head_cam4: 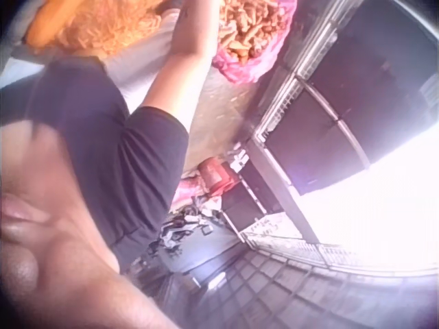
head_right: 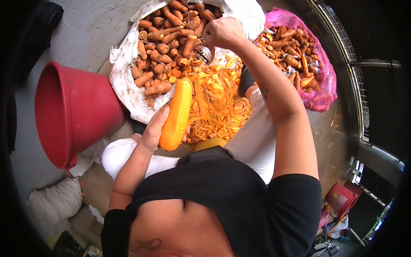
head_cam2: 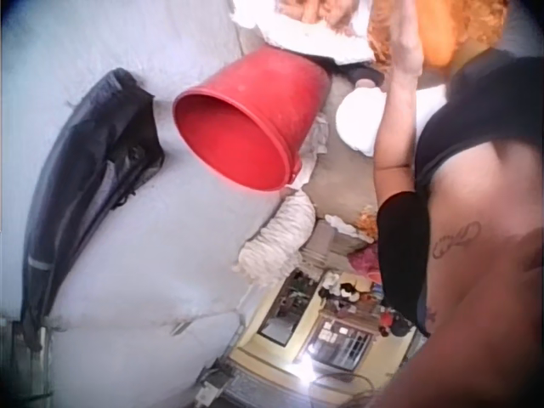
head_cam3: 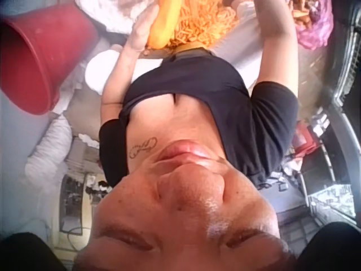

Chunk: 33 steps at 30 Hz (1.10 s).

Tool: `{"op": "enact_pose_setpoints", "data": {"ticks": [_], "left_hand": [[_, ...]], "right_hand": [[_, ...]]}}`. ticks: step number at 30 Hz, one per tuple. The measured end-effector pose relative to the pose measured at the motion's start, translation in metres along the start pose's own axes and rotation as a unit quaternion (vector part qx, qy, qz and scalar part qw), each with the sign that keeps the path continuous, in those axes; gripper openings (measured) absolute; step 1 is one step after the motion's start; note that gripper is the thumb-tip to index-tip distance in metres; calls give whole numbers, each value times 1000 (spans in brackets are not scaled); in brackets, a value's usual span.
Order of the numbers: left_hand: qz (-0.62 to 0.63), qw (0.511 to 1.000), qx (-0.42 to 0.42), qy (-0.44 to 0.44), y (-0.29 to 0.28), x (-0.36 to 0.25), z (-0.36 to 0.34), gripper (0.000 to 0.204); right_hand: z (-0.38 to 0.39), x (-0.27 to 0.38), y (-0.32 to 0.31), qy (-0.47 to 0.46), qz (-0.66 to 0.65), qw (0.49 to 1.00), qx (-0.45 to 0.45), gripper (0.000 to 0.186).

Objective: The recorder is sitting on the floor peeling carrots into a pile.

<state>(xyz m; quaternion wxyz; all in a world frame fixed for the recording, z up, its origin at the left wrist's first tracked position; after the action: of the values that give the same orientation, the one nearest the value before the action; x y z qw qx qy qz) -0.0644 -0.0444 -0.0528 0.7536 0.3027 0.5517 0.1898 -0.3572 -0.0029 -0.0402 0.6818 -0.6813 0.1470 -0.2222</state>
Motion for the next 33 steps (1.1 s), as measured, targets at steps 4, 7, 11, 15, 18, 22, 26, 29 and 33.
{"op": "enact_pose_setpoints", "data": {"ticks": [4, 7, 11, 15, 18, 22, 26, 29, 33], "left_hand": [[44, 999, 12, -9, -8, -2, -1, 56], [63, 998, -1, -2, -14, 1, -4, 56], [191, 980, -55, 19, -31, 12, -14, 55], [252, 962, -100, 26, -34, 10, -21, 54], [232, 972, -33, 14, -34, 17, -17, 54], [170, 985, 1, 8, -9, 7, -9, 56], [85, 994, 63, 26, 9, 2, -4, 62], [47, 992, 112, 29, 6, 1, 0, 79], [94, 991, 84, 54, -4, -2, 0, 83]], "right_hand": [[1, 2, -1, 45, -59, 997, 9, 21], [14, 34, -26, 47, -183, 982, 26, 25], [50, 89, -50, -151, -267, 947, -99, 19], [82, 134, -41, -281, -219, 932, -69, 14], [85, 143, -37, -297, -216, 927, -81, 14], [47, 78, -34, -83, -283, 955, -20, 22], [7, 2, -7, -1, -25, 999, -29, 22], [1, -8, 5, 68, -49, 997, -3, 23], [11, 22, -21, 73, -202, 977, 9, 25]]}}
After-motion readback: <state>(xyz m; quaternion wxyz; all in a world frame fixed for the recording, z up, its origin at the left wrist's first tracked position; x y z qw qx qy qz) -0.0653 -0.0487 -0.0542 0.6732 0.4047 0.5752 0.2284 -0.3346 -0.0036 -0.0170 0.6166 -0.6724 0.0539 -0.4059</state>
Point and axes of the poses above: each hand's wrist, its own z-axis away from the middle knuckle, its own y-axis out of the palm, x = y × z, the point moved 5 cm from there along -z, towards the middle knuckle, and after that the axes turned 11 degrees about x, right-handed, at the moved point
